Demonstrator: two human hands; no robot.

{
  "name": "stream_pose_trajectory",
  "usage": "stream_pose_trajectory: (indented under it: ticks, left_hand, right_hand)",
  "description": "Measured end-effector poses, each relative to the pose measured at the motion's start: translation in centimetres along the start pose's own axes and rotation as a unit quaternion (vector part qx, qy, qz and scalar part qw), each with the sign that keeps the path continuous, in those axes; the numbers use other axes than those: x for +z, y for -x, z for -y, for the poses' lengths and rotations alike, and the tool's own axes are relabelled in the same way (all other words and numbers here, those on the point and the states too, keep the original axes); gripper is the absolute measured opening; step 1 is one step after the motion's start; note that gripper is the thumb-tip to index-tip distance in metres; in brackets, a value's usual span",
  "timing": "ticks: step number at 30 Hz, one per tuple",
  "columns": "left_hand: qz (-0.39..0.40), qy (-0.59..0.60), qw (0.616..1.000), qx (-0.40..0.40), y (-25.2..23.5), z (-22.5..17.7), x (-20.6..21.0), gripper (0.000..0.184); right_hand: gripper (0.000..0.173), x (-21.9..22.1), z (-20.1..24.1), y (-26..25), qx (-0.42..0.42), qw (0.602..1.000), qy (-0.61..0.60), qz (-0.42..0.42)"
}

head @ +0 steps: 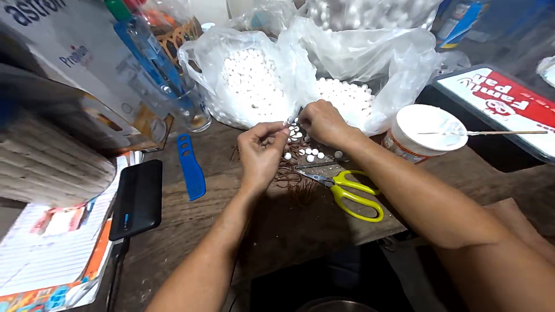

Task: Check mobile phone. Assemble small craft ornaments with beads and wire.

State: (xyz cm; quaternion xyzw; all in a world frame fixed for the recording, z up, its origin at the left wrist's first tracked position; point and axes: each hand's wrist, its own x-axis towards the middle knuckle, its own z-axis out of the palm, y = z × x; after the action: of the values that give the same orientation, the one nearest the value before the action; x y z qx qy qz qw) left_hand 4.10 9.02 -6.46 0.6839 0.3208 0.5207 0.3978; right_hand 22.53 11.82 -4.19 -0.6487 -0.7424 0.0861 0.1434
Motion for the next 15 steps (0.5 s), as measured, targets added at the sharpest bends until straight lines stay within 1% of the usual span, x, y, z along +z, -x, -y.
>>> stream_pose_trajectory:
  ticks: [3,5,11,13,15]
  left_hand:
    - [0.002,-0.011,1.000,0.011,0.0,0.2,0.2,0.011]
    - [0.004,-0.016,1.000,0.021,0.0,0.4,0.2,0.011]
    - [0.006,-0.026,0.999,0.023,-0.1,0.5,0.2,0.010]
    - [0.004,-0.027,0.999,0.029,-0.1,0.6,0.1,0.011]
    - [0.004,-0.031,0.999,0.038,-0.1,0.6,0.1,0.010]
  right_hand:
    - [0.011,0.7,-1.4,0.0,-0.047,0.997,-0.035,-0.042]
    - [0.009,0.9,-1.9,0.1,-0.061,0.995,-0.050,-0.055]
    - [0.016,0.6,-1.9,-0.3,-0.030,0.998,-0.046,-0.019]
    - [0.015,0.7,-1.9,-0.4,-0.029,0.998,-0.058,-0.016]
    - [0.013,0.7,-2.1,-0.3,-0.035,0.995,-0.089,-0.032]
